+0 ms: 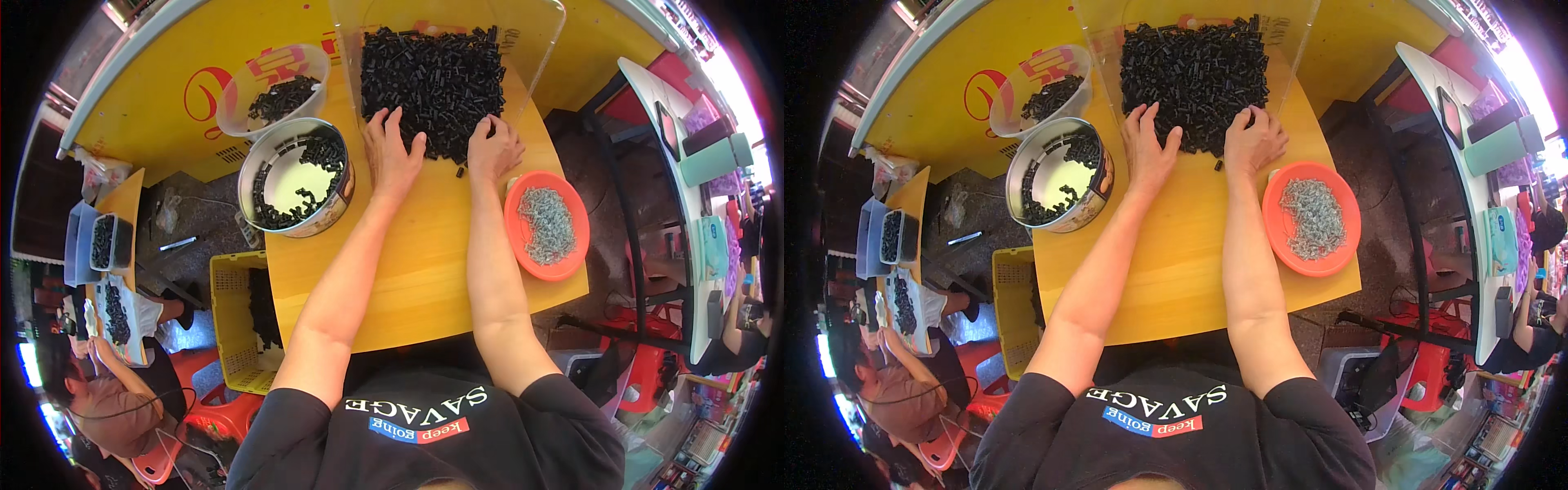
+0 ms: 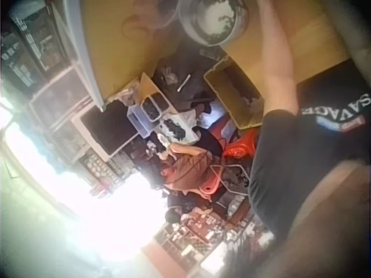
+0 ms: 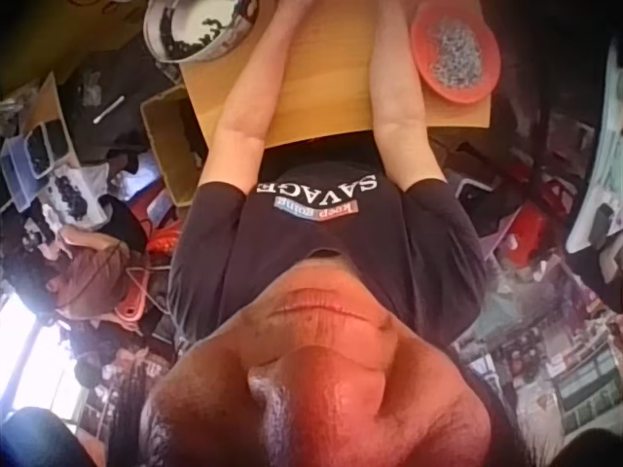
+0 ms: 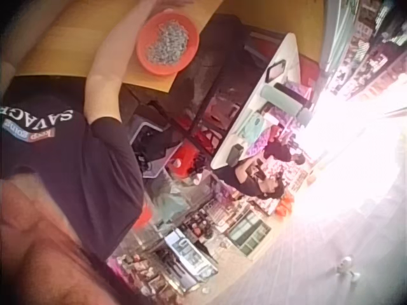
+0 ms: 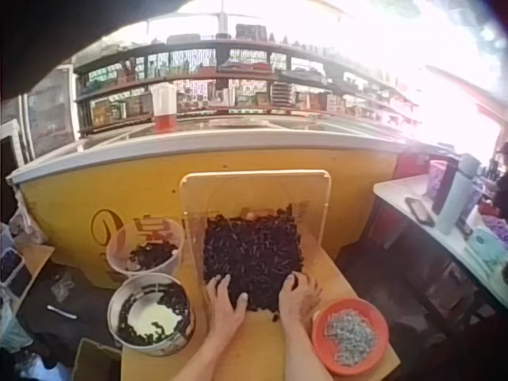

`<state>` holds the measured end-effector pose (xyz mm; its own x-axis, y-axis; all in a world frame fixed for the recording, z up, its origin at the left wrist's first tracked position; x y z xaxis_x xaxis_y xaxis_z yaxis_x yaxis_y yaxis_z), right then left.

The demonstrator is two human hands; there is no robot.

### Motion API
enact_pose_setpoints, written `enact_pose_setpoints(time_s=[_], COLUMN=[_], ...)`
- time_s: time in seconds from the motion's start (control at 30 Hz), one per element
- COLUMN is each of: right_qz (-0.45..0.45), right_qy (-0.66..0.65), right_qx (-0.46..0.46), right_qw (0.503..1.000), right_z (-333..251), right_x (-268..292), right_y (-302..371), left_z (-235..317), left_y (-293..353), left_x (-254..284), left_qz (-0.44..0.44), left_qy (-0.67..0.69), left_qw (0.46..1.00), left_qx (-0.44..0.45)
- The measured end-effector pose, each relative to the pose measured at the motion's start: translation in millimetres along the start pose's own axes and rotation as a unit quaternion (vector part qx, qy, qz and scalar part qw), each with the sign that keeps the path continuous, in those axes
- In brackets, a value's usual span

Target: The person assembles small black plastic components by inserting pins into them by hand, then gathers the components in a clear plastic container.

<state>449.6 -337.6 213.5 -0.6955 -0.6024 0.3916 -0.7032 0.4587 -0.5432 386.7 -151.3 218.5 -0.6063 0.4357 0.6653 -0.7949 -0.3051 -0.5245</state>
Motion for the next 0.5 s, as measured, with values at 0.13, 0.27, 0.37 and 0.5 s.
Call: enact_pose_setpoints(time_s=[0.13, 0.27, 0.37, 0.5], right_qz=[-0.01, 0.026, 0.043, -0.014], right_qy=[-0.019, -0.071, -0.08, -0.095], right_qx=[-0.035, -0.005, 0.035, 0.024], right_qw=[0.999, 0.997, 0.995, 0.995], right_z=[2.3, -2.8, 5.5, 7.0], right_x=[0.4, 2.7, -1.8, -7.8], right_y=[-1.7, 0.0, -1.8, -0.3], left_z=[2.5, -1.2, -2.7, -6.9], left_y=[0.0, 1.0, 0.6, 0.5], left_x=[5.6, 9.3, 0.5, -3.8], left_qz=[0.028, 0.085, 0.072, 0.038], left_qy=[0.022, -0.005, -0.033, -0.057], left_qw=[0.999, 0.996, 0.997, 0.998], left_qx=[-0.021, -0.02, -0.003, 0.013])
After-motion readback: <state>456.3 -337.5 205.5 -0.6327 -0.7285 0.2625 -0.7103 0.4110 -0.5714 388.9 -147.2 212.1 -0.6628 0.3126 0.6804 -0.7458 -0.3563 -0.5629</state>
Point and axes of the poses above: each hand's wrist, its own y-axis away from the middle knuckle, its own x-axis out of the back of the hand, z = x × y, the point moved 5 cm from there along -y, towards the middle knuckle, and after that the axes turned 14 degrees about -y, right-handed, at the moved point
